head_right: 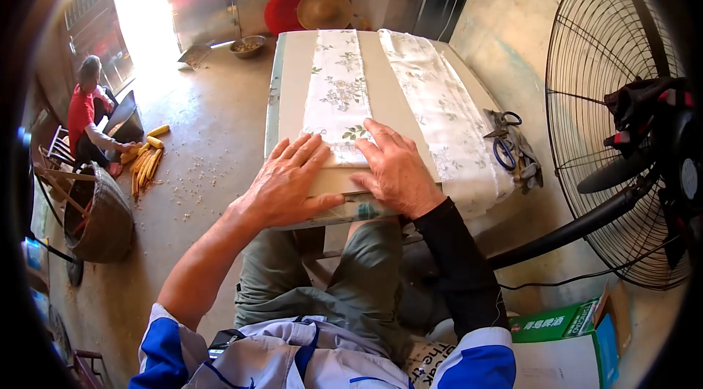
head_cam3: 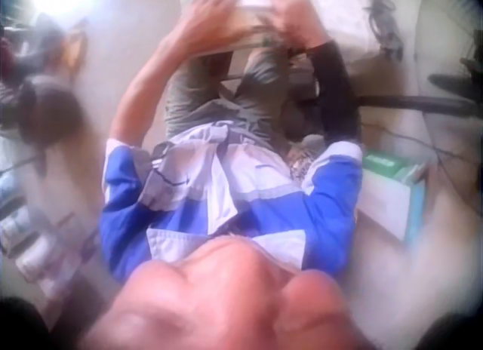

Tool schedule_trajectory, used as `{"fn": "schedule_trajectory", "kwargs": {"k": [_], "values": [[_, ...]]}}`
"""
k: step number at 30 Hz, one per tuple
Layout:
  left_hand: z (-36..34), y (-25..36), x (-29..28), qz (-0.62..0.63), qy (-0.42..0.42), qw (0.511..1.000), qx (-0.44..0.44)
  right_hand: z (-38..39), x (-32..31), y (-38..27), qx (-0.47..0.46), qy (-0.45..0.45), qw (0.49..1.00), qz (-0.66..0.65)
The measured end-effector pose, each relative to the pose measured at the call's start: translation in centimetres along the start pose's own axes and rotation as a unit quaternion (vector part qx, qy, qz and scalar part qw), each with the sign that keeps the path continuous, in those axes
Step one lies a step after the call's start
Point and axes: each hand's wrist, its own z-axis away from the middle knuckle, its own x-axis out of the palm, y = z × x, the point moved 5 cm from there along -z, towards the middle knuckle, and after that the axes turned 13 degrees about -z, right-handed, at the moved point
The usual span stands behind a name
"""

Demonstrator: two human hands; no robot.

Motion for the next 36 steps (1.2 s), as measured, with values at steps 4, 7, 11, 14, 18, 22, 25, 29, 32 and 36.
{"fn": "schedule_trajectory", "kwargs": {"k": [4,7,11,14,18,22,25,29,32,36], "values": [[-0.4,-0.2,0.1,0.031,0.02,0.999,-0.015,-0.2,0.1,-0.2,-0.076,0.015,0.994,0.073],[-0.6,-0.2,-0.3,0.046,0.029,0.998,-0.021,-0.2,0.7,-0.1,-0.122,0.024,0.987,0.103],[-1.2,-0.5,-1.1,0.049,0.062,0.997,-0.021,-0.3,0.8,-0.2,-0.138,0.066,0.984,0.093],[-1.8,-1.2,-1.3,0.075,0.091,0.993,-0.027,-0.4,0.7,-0.3,-0.133,0.093,0.984,0.071],[-1.6,-1.3,-0.7,0.032,0.117,0.992,-0.021,-0.1,0.5,-0.6,-0.131,0.101,0.985,0.041],[-0.7,-0.5,-1.2,0.033,0.149,0.988,-0.017,0.7,0.0,-0.4,-0.113,0.096,0.989,0.014],[-0.1,0.0,-1.3,0.044,0.161,0.986,-0.015,1.2,0.0,0.5,-0.109,0.081,0.991,0.014],[0.5,0.0,-1.7,0.067,0.18,0.981,-0.028,1.5,0.0,0.6,-0.087,0.085,0.992,-0.014],[0.8,-0.9,-1.7,0.093,0.186,0.977,-0.04,1.7,-0.1,1.2,-0.059,0.097,0.993,-0.041],[0.7,-1.7,-1.6,0.113,0.187,0.974,-0.056,1.6,-0.1,2.1,-0.001,0.141,0.985,-0.102]]}}
